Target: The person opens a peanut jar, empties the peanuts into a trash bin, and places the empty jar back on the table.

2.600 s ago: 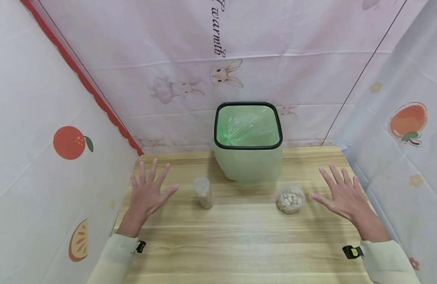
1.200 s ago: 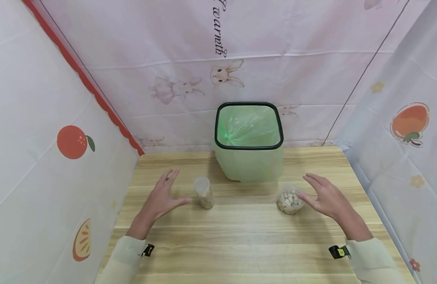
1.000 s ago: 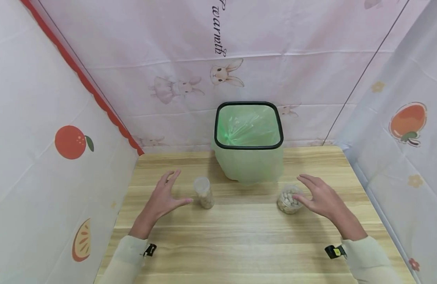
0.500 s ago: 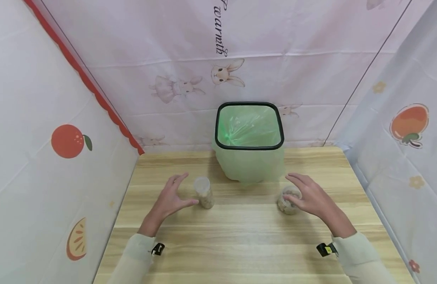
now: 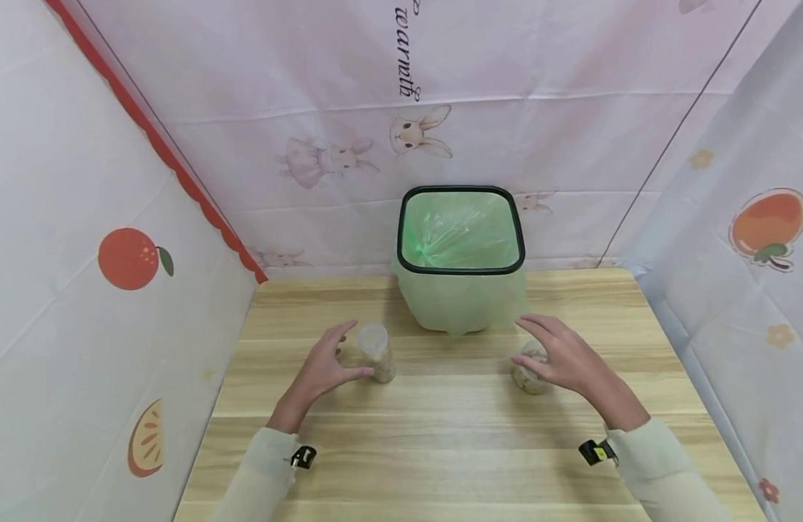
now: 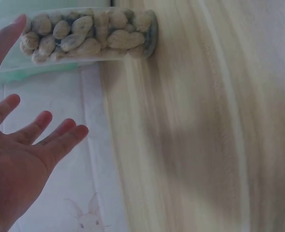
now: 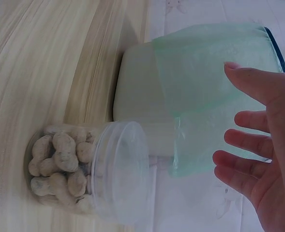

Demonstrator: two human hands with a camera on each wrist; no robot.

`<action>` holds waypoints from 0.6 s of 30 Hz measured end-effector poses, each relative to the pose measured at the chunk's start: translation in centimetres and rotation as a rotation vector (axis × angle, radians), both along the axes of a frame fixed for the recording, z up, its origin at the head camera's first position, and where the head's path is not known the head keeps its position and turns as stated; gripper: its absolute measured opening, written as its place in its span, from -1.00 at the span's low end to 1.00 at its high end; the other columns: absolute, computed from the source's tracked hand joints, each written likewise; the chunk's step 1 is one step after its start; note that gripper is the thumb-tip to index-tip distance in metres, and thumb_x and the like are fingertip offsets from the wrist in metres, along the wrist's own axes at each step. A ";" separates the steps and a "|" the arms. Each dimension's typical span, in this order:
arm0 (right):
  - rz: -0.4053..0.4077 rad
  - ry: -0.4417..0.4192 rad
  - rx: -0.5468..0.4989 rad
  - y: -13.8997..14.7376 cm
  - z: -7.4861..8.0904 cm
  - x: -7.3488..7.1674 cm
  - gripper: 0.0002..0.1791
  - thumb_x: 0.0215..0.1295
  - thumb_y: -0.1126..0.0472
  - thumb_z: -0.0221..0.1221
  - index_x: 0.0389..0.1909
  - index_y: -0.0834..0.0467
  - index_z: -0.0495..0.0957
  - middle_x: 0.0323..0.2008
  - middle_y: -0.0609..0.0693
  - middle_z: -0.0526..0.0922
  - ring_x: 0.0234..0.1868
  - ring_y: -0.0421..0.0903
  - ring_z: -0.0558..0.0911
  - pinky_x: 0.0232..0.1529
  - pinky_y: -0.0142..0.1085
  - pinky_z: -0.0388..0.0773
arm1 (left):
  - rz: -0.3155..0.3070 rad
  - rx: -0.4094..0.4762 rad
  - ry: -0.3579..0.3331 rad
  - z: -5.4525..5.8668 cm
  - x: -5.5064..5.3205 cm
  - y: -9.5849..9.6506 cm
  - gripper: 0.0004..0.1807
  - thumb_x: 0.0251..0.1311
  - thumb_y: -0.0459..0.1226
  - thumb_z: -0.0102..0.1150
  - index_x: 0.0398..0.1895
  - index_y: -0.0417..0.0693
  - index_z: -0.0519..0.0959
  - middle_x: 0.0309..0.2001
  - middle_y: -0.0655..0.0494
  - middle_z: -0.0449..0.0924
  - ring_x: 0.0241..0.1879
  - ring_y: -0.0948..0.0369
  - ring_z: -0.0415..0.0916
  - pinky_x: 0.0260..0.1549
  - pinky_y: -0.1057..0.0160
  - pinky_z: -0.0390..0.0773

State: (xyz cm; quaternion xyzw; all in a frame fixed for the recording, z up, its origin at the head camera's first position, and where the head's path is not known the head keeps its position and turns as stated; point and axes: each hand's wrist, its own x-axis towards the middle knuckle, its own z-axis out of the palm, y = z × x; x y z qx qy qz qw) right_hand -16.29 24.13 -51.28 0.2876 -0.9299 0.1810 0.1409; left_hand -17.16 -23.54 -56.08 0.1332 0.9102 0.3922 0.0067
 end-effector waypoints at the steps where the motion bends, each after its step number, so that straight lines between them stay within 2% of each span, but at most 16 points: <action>1: 0.001 -0.007 0.006 -0.1 0.1 -0.1 -0.19 0.07 -0.05 0.54 0.28 0.29 0.56 0.23 0.27 0.63 0.23 0.25 0.61 0.20 0.17 0.60 | -0.005 0.025 -0.005 -0.2 0.0 0.1 0.18 -0.14 0.10 0.68 0.56 -0.06 0.29 0.48 -0.19 0.35 0.32 -0.28 0.46 0.19 -0.24 0.60; 4: 0.003 -0.025 0.015 -0.3 0.4 -0.2 -0.17 0.08 -0.10 0.53 0.30 0.28 0.56 0.24 0.25 0.62 0.25 0.23 0.61 0.23 0.16 0.59 | -0.012 0.095 -0.023 -0.6 0.1 0.5 0.14 -0.13 0.02 0.69 0.55 -0.06 0.31 0.48 -0.19 0.36 0.33 -0.27 0.46 0.20 -0.23 0.61; 8: 0.014 -0.027 0.016 -0.8 0.8 -0.3 -0.17 0.08 -0.10 0.53 0.30 0.28 0.56 0.24 0.25 0.63 0.26 0.22 0.60 0.25 0.15 0.59 | -0.022 0.176 -0.039 -1.1 0.1 1.1 0.08 -0.12 -0.08 0.70 0.54 0.03 0.34 0.44 -0.14 0.41 0.33 -0.19 0.48 0.22 -0.22 0.60; 11: 0.025 -0.028 0.016 -1.4 1.0 -0.4 -0.18 0.10 -0.11 0.52 0.30 0.27 0.55 0.25 0.25 0.63 0.27 0.22 0.60 0.25 0.14 0.59 | -0.017 0.210 -0.050 -1.3 0.0 1.5 0.04 -0.13 -0.13 0.72 0.50 0.11 0.38 0.39 -0.06 0.46 0.33 -0.10 0.49 0.23 -0.19 0.61; 18: 0.054 -0.001 0.004 -2.4 1.2 -0.5 -0.20 0.09 -0.11 0.52 0.27 0.27 0.58 0.22 0.25 0.65 0.24 0.20 0.63 0.23 0.12 0.61 | -0.009 0.279 -0.052 -1.8 -0.1 2.0 0.00 -0.13 -0.16 0.71 0.47 0.16 0.41 0.37 0.01 0.50 0.34 -0.06 0.48 0.25 -0.18 0.60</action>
